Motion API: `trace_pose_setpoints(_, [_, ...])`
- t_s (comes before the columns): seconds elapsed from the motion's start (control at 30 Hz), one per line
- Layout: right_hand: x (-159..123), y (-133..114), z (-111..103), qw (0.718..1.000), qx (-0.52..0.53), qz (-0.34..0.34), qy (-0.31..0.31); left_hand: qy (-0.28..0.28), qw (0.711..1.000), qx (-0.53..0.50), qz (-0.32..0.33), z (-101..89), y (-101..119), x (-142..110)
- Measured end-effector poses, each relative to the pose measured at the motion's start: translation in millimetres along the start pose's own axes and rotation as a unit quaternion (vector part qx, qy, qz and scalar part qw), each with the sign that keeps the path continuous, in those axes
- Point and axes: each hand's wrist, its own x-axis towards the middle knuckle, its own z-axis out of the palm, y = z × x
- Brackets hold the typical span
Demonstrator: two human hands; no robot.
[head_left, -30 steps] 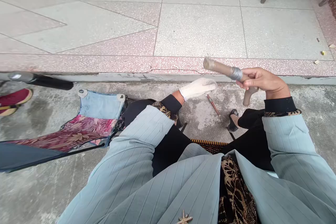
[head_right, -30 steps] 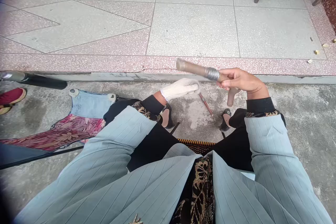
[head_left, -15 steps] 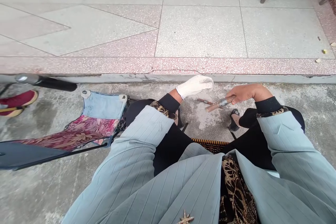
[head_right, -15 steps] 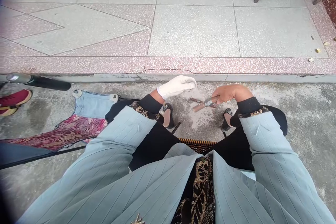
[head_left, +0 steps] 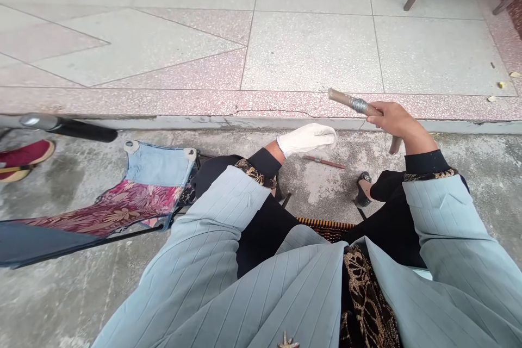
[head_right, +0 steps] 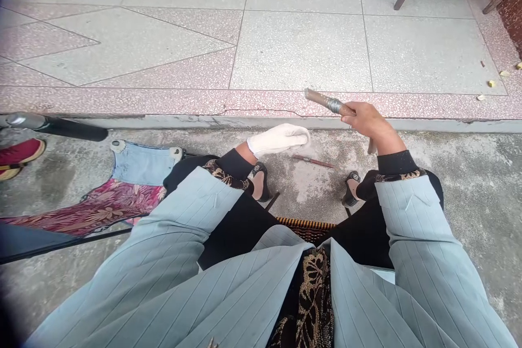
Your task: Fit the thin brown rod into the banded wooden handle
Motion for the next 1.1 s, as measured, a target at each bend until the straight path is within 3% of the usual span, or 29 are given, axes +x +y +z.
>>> trace_pose_setpoints(0.07, [4, -1, 11, 0.989, -0.12, -0.002, -0.088, 0.009, 1.0, -0.002, -0.001, -4.7, 1, -2])
trace_pose_setpoints(0.13, [4, -3, 22, 0.956, -0.153, -0.047, -0.247, 0.021, 1.0, -0.001, 0.002, -8.6, 0, -3])
trace_pose_setpoints(0.23, [-5, -10, 28, 0.874, -0.076, -0.126, -0.463, 0.004, 1.0, -0.028, 0.003, -10.3, 0, -5])
trace_pose_setpoints(0.3, [-14, -15, 22, 0.84, 0.018, -0.161, -0.517, -0.008, 0.998, -0.062, -0.003, -9.0, 0, -5])
trace_pose_setpoints(0.37, [-23, -18, 7, 0.85, 0.139, -0.182, -0.475, 0.007, 0.995, -0.1, -0.01, -6.8, 0, -4])
trace_pose_setpoints(0.4, [-26, -18, -1, 0.868, 0.211, -0.179, -0.411, 0.019, 0.993, -0.117, -0.009, -5.7, 0, -4])
trace_pose_setpoints(0.47, [-28, -17, -17, 0.894, 0.356, -0.166, -0.215, 0.033, 0.99, -0.14, 0.003, -4.0, 0, -3])
trace_pose_setpoints(0.53, [-23, -13, -25, 0.886, 0.435, -0.155, -0.044, 0.028, 0.99, -0.135, 0.012, -3.3, 1, -3])
trace_pose_setpoints(0.63, [-6, -7, -24, 0.879, 0.458, -0.088, 0.097, -0.01, 0.996, -0.087, 0.017, -4.0, 5, -5])
trace_pose_setpoints(0.73, [8, 0, -15, 0.937, 0.319, -0.003, 0.146, -0.039, 0.997, -0.057, 0.034, -6.6, 9, -9])
trace_pose_setpoints(0.8, [13, 3, -8, 0.98, 0.131, 0.033, 0.146, -0.026, 0.997, -0.065, 0.041, -9.7, 11, -12])
trace_pose_setpoints(0.87, [13, 3, -1, 0.993, -0.044, 0.043, 0.098, 0.009, 0.996, -0.082, 0.037, -13.4, 11, -15])
trace_pose_setpoints(0.9, [12, 3, 2, 0.994, -0.098, 0.033, 0.045, 0.032, 0.995, -0.09, 0.034, -15.4, 10, -16])
trace_pose_setpoints(1.03, [6, -5, 15, 0.967, -0.105, -0.041, -0.228, 0.11, 0.988, -0.101, 0.029, -22.5, 5, -15])
trace_pose_setpoints(1.1, [0, -12, 17, 0.95, -0.07, -0.067, -0.297, 0.137, 0.986, -0.096, 0.022, -25.6, 2, -12])
